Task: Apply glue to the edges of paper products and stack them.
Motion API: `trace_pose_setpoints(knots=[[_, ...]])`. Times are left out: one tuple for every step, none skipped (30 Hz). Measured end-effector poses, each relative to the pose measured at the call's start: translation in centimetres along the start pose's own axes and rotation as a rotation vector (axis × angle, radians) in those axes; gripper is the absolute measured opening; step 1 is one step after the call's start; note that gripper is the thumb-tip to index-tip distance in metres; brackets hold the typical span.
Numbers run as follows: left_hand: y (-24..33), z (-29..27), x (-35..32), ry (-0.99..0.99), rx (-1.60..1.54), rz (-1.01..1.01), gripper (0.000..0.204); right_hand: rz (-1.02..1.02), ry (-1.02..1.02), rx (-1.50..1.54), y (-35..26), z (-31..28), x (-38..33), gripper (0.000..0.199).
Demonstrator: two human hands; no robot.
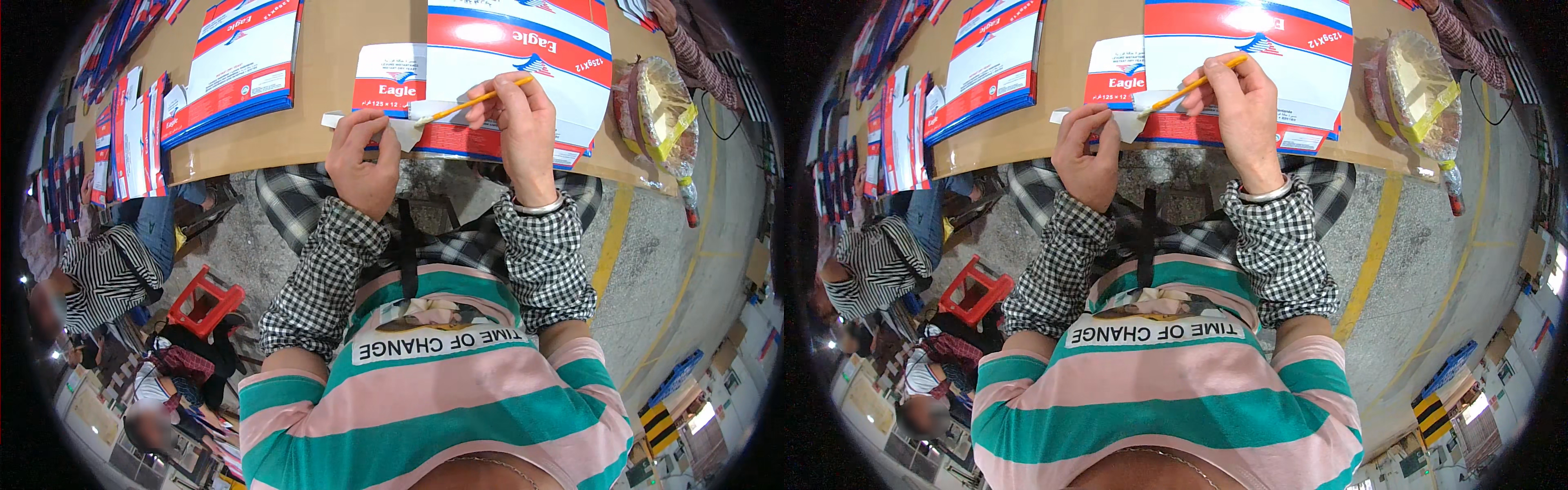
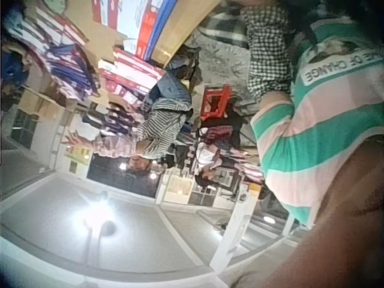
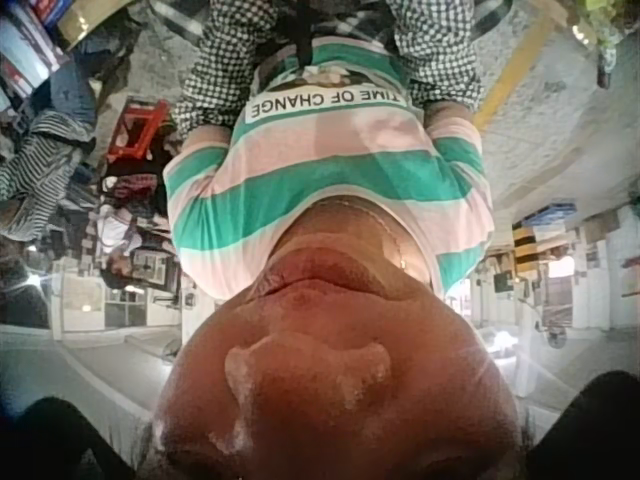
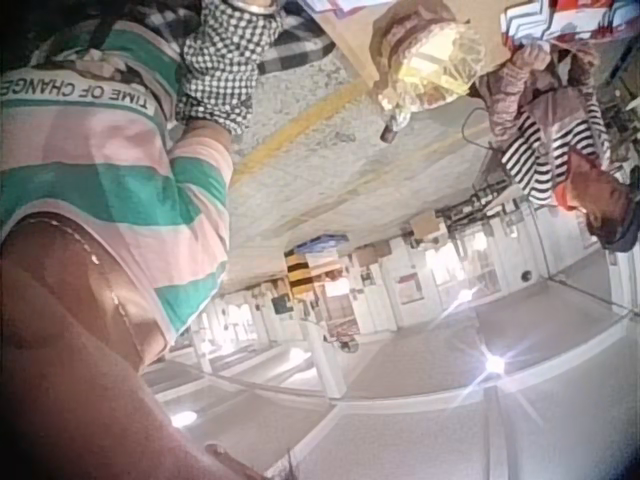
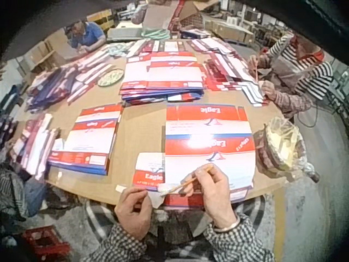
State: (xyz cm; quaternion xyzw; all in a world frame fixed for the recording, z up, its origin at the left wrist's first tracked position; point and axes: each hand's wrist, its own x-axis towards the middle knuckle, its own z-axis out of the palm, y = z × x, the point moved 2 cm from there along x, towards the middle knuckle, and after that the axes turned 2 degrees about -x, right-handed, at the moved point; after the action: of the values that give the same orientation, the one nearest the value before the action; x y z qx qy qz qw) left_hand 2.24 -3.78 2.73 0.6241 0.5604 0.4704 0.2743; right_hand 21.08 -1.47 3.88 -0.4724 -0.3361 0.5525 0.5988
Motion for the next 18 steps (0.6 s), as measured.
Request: trace_pose_setpoints(knots=[[-0.02,0.03,0.00,-0.002,-0.010,-0.010,0.012,-0.005,-0.004,-0.018,-0.07,-0.12,0.00,0.016],[-0.07,0.04,0.02,-0.013,-0.018,-0.032,0.012,0.000,0.032,-0.045,-0.06,-0.22,-0.02,0.015],[-0.06,0.02,0.05,-0.005,-0.020,-0.021,0.012,-0.009,-0.009,-0.037,-0.07,-0.17,-0.04,0.015],[-0.05,0.03,0.08,-0.001,-0.014,-0.009,0.012,-0.018,-0.007,-0.003,-0.09,-0.19,-0.07,0.015],[-0.07,0.07,0.09,-0.009,-0.007,-0.012,0.012,-0.036,0.000,0.033,-0.12,-0.21,-0.11,0.014],[-0.02,0.06,0.07,0.000,-0.009,0.003,0.012,-0.026,-0.004,0.030,-0.12,-0.20,-0.15,0.014],[-0.02,0.06,0.06,-0.001,0.001,0.008,0.012,-0.014,-0.024,0.015,-0.08,-0.13,-0.19,0.014],[-0.04,0.07,0.05,-0.010,0.012,-0.003,0.012,0.003,-0.048,0.000,-0.06,-0.09,-0.22,0.014],[-0.02,0.07,0.04,-0.001,0.014,0.011,0.012,0.000,-0.046,0.002,-0.11,-0.13,-0.23,0.014],[-0.07,0.10,0.01,0.000,-0.003,-0.010,0.012,0.004,-0.049,-0.005,-0.15,-0.18,-0.24,0.015],[-0.16,0.13,0.00,-0.008,-0.017,-0.044,0.012,0.013,-0.012,-0.017,-0.19,-0.31,-0.23,0.015],[-0.17,0.13,0.02,0.001,-0.020,-0.031,0.012,0.008,-0.053,-0.013,-0.21,-0.23,-0.20,0.015],[-0.19,0.15,0.05,0.008,-0.021,-0.011,0.012,0.002,-0.048,0.013,-0.22,-0.25,-0.17,0.015],[-0.22,0.20,0.08,0.002,-0.021,-0.009,0.012,-0.009,-0.041,0.044,-0.26,-0.30,-0.13,0.015],[-0.22,0.20,0.10,0.013,-0.024,0.009,0.012,-0.003,-0.042,0.039,-0.26,-0.32,-0.10,0.015],[-0.23,0.21,0.12,0.013,-0.015,0.020,0.012,0.007,-0.048,0.017,-0.24,-0.33,-0.05,0.015],[-0.26,0.22,0.15,0.005,-0.005,0.016,0.012,0.017,-0.055,-0.005,-0.21,-0.33,-0.03,0.015],[-0.26,0.21,0.18,0.015,-0.005,0.029,0.012,0.018,-0.057,-0.006,-0.23,-0.37,-0.01,0.015]])
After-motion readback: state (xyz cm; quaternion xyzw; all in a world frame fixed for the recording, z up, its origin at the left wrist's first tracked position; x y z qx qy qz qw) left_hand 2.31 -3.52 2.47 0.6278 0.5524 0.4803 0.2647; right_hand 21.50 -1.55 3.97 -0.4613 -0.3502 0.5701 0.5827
